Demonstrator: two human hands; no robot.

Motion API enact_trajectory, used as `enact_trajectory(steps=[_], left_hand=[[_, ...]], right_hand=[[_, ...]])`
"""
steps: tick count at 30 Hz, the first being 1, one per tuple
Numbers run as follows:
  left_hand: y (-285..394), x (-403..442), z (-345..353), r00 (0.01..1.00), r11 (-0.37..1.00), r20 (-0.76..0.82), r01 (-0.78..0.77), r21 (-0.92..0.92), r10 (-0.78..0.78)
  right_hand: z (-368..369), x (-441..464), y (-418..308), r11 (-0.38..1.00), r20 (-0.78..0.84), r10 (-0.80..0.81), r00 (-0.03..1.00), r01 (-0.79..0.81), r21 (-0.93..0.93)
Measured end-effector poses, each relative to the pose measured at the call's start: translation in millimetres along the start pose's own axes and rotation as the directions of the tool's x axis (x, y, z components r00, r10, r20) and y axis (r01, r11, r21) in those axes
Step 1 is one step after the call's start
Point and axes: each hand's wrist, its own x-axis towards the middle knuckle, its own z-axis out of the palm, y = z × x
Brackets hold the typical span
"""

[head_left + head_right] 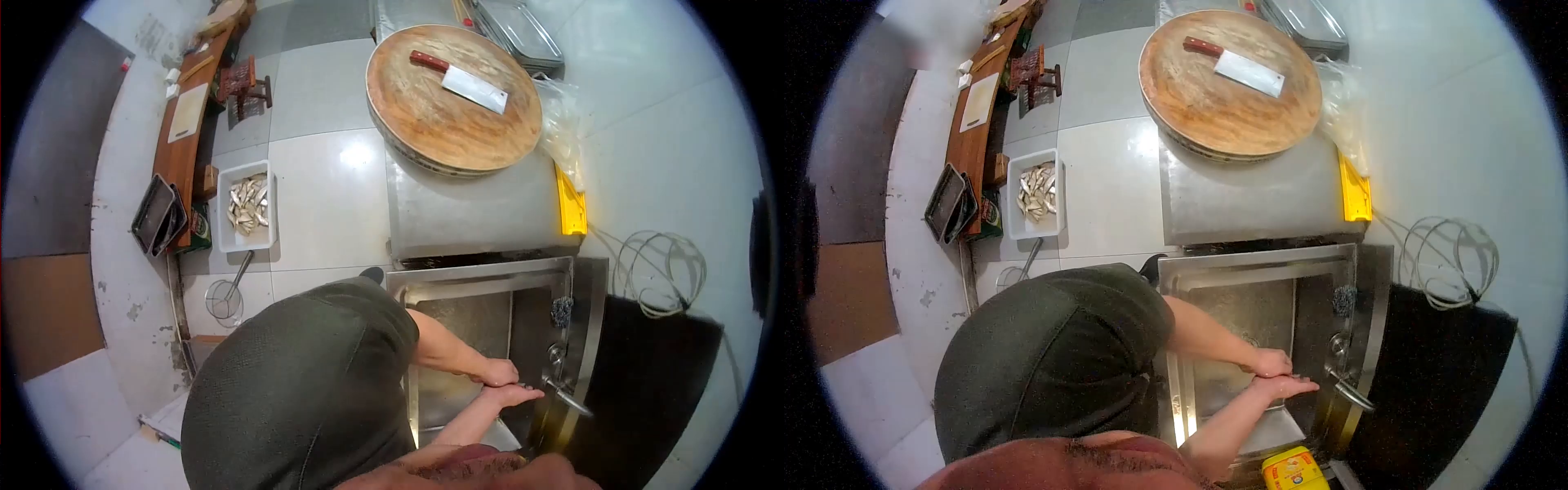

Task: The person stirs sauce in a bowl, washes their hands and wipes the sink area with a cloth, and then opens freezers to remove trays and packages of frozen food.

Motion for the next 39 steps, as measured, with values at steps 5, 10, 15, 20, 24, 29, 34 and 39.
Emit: enact_trajectory(steps=[5,10,15,20,24,29,34,39], left_hand=[[19.1,-12.0,3.8,0.991,0.977,-0.047,-0.116,0.179,0.126],[-1.6,16.3,33.0,0.989,0.923,-0.083,-0.080,0.378,0.119],[0.7,31.2,66.4,0.949,0.978,-0.308,0.125,0.167,-0.068],[10.8,49.6,80.4,0.925,0.979,-0.379,0.107,0.173,-0.034],[39.8,62.0,97.0,0.916,0.979,-0.395,0.140,0.149,-0.071],[-80.9,80.4,80.8,0.974,0.815,-0.194,0.208,0.540,-0.120],[-182.8,33.4,82.3,0.841,0.772,-0.461,0.485,0.411,-0.283],[-130.3,34.1,115.0,0.941,0.921,-0.172,0.325,0.213,-0.292]], right_hand=[[-23.1,22.6,4.3,0.999,0.050,-0.028,0.998,0.027,0.020],[-54.5,86.5,13.2,0.993,0.180,-0.075,0.981,0.058,0.098],[-82.8,142.3,25.1,0.983,0.303,-0.073,0.950,0.018,0.180],[-84.4,152.2,5.9,0.965,0.312,0.019,0.950,-0.099,0.243],[-83.8,154.0,-27.2,0.950,0.371,0.029,0.928,-0.141,0.278],[-131.7,206.2,62.2,0.979,0.301,0.010,0.954,-0.071,0.191],[-233.8,248.3,208.1,0.931,0.141,0.302,0.943,-0.260,-0.255],[-193.8,174.2,99.4,0.873,0.225,0.469,0.854,-0.487,0.029]])
